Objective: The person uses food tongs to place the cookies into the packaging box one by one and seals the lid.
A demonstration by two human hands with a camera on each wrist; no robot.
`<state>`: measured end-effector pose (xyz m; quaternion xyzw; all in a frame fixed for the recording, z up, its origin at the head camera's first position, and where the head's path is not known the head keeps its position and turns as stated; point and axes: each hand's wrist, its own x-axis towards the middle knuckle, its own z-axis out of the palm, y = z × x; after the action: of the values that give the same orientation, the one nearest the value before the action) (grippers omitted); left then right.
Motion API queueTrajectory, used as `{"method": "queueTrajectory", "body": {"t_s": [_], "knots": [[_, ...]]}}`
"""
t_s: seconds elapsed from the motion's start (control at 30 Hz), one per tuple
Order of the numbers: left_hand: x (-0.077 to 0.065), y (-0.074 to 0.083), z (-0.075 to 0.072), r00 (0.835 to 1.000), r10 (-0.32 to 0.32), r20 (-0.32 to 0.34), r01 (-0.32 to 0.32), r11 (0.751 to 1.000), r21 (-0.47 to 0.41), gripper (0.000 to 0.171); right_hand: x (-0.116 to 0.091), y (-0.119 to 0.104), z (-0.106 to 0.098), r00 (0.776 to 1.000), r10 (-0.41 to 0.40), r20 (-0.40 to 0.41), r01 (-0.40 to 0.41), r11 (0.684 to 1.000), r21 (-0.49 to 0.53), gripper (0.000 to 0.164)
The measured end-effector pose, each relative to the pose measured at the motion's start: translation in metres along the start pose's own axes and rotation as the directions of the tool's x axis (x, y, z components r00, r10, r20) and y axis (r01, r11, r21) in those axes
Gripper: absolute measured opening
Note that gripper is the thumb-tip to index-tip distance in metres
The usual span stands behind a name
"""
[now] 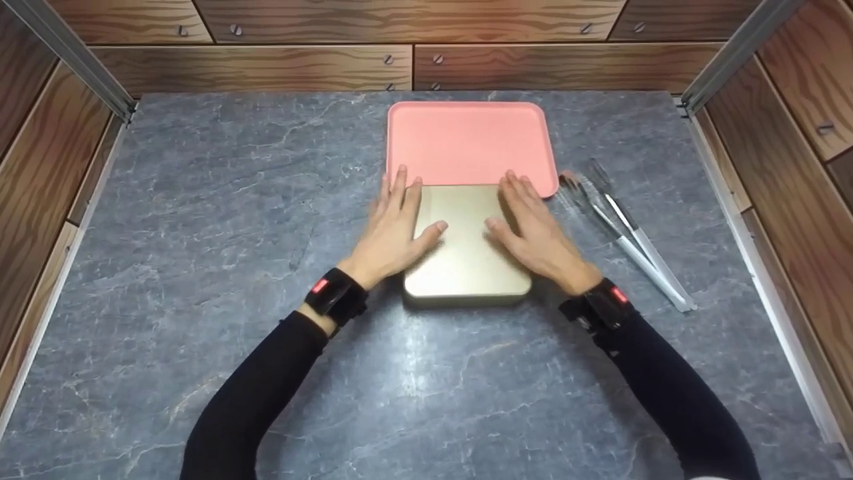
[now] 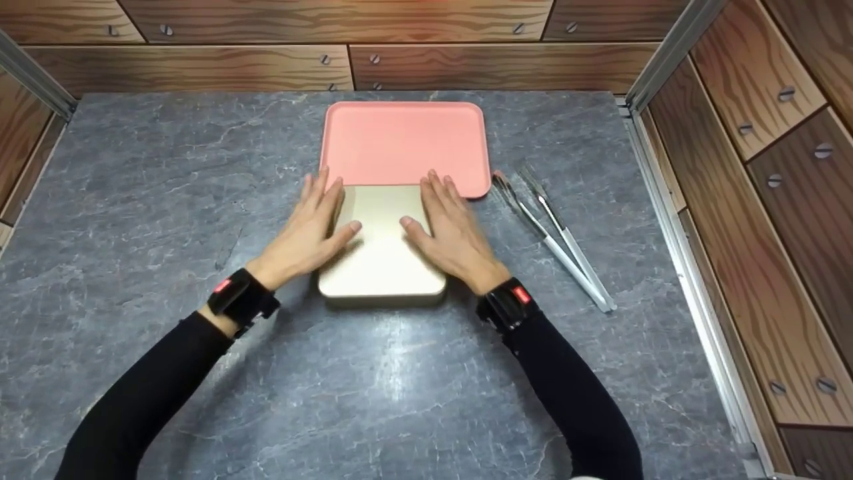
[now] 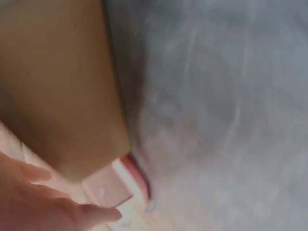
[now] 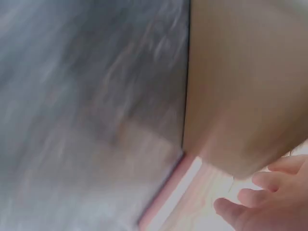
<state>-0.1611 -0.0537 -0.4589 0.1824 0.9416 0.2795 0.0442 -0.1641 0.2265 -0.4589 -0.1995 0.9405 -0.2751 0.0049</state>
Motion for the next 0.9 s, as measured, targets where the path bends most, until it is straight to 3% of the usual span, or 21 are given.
{"method": "queueTrajectory", "body": {"t_s": [0.17, 0.33, 0.57, 0.9], "knots": [[-0.019, -0.011, -0.024, 0.999, -0.020, -0.028, 0.023, 0.993, 0.115, 0.087, -0.016, 0.008, -0.013, 0.989, -0.052, -0.137, 0.035, 0.992, -0.124, 0.067], [-0.039, -0.033, -0.035, 0.997, -0.062, -0.051, 0.071, 0.977, 0.200, 0.087, -0.029, 0.022, -0.023, 0.977, -0.040, -0.207, -0.008, 0.974, -0.226, 0.070], [-0.049, -0.059, -0.043, 0.988, -0.105, -0.114, 0.132, 0.955, 0.265, 0.089, -0.037, 0.039, -0.032, 0.981, 0.095, -0.168, -0.145, 0.936, -0.321, 0.081], [-0.058, -0.071, -0.043, 0.987, -0.139, -0.082, 0.157, 0.938, 0.307, 0.094, -0.043, 0.056, -0.032, 0.976, 0.184, -0.120, -0.214, 0.915, -0.341, 0.086]]}}
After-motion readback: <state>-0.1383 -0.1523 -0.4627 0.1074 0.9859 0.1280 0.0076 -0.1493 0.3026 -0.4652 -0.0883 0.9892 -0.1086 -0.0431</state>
